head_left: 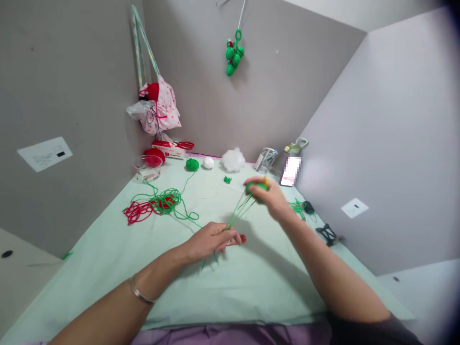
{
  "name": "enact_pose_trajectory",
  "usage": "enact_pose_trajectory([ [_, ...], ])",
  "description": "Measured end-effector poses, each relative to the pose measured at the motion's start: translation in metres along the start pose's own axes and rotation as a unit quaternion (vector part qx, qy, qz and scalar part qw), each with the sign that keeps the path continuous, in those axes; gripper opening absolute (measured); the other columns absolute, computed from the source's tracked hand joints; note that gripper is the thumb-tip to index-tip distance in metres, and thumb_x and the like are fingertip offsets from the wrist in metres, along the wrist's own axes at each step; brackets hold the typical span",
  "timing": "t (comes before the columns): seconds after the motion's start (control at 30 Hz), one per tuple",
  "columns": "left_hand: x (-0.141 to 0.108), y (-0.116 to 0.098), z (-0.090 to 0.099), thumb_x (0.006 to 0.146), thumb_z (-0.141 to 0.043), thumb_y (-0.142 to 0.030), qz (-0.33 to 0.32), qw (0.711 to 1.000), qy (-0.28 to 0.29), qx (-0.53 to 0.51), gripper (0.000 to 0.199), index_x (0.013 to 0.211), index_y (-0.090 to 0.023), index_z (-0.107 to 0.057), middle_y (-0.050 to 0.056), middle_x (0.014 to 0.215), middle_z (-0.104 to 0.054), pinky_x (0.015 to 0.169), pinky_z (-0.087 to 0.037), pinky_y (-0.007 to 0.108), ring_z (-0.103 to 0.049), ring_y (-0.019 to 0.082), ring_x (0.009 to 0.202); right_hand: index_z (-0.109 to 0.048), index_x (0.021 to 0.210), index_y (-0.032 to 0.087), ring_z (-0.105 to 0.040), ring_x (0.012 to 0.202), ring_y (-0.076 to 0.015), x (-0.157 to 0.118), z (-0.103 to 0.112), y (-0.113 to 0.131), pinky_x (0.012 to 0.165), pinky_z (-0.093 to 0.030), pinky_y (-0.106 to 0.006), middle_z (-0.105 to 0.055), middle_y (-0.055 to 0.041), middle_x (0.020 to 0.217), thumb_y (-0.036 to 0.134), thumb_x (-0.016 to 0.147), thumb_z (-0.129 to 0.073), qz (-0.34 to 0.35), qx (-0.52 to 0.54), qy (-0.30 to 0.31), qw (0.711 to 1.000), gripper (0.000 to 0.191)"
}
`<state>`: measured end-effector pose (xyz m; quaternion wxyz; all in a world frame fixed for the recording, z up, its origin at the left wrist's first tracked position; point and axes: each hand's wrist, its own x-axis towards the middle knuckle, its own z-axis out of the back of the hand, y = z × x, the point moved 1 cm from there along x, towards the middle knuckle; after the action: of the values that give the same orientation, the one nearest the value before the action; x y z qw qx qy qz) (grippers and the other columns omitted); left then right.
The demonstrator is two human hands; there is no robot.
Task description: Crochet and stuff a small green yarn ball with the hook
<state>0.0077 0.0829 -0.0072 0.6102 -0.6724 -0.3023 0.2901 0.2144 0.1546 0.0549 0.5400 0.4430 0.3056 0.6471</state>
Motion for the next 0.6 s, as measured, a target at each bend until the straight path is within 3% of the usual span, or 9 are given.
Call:
enact_pose_trajectory([
  [0.13, -0.002, -0.002, -0.004, 0.093, -0.058, -0.057, 0.012, 0.999, 0.04, 0.008, 0.044, 0.084, -0.019, -0.077, -0.005, 0.043, -0.039, 0.078, -0.05, 0.03, -0.064, 0.021, 0.073, -0.067, 0.106, 0.016, -0.058, 0.066, -0.0151, 0.071, 0.057, -0.028, 0.059, -0.046, -0.026, -0.067, -0.0043, 0.081, 0.039, 0.08, -0.052, -0.009, -0.05, -0.155, 0.987, 0.038],
  [0.27, 0.0, 0.005, -0.004, 0.087, -0.067, -0.057, 0.027, 0.999, 0.041, 0.012, 0.039, 0.09, -0.019, -0.077, -0.004, 0.048, -0.045, 0.063, -0.044, 0.025, -0.061, 0.019, 0.069, -0.068, 0.106, 0.014, -0.066, 0.086, -0.0211, 0.127, 0.077, -0.049, 0.077, -0.052, -0.032, -0.072, -0.0081, 0.093, 0.032, 0.084, -0.053, -0.032, -0.143, -0.207, 0.967, 0.032],
  [0.4, 0.004, 0.011, 0.001, 0.083, -0.072, -0.055, 0.033, 0.999, 0.004, 0.009, 0.042, 0.096, -0.016, -0.072, -0.001, 0.065, -0.06, 0.057, -0.039, 0.024, -0.051, 0.012, 0.057, -0.069, 0.112, 0.017, -0.064, 0.113, -0.0279, 0.152, 0.061, -0.078, 0.1, -0.049, -0.043, -0.071, -0.0107, 0.115, 0.032, 0.091, -0.061, -0.071, -0.246, -0.201, 0.945, 0.027],
  [0.6, 0.004, 0.008, 0.007, 0.084, -0.07, -0.053, 0.024, 0.999, -0.033, 0.009, 0.04, 0.099, -0.015, -0.07, -0.002, 0.065, -0.059, 0.061, -0.037, 0.024, -0.05, 0.011, 0.058, -0.061, 0.129, 0.017, -0.066, 0.111, -0.024, 0.142, 0.017, -0.133, 0.093, -0.058, -0.046, -0.064, -0.0109, 0.13, 0.038, 0.098, -0.063, -0.135, -0.334, -0.093, 0.928, 0.037],
])
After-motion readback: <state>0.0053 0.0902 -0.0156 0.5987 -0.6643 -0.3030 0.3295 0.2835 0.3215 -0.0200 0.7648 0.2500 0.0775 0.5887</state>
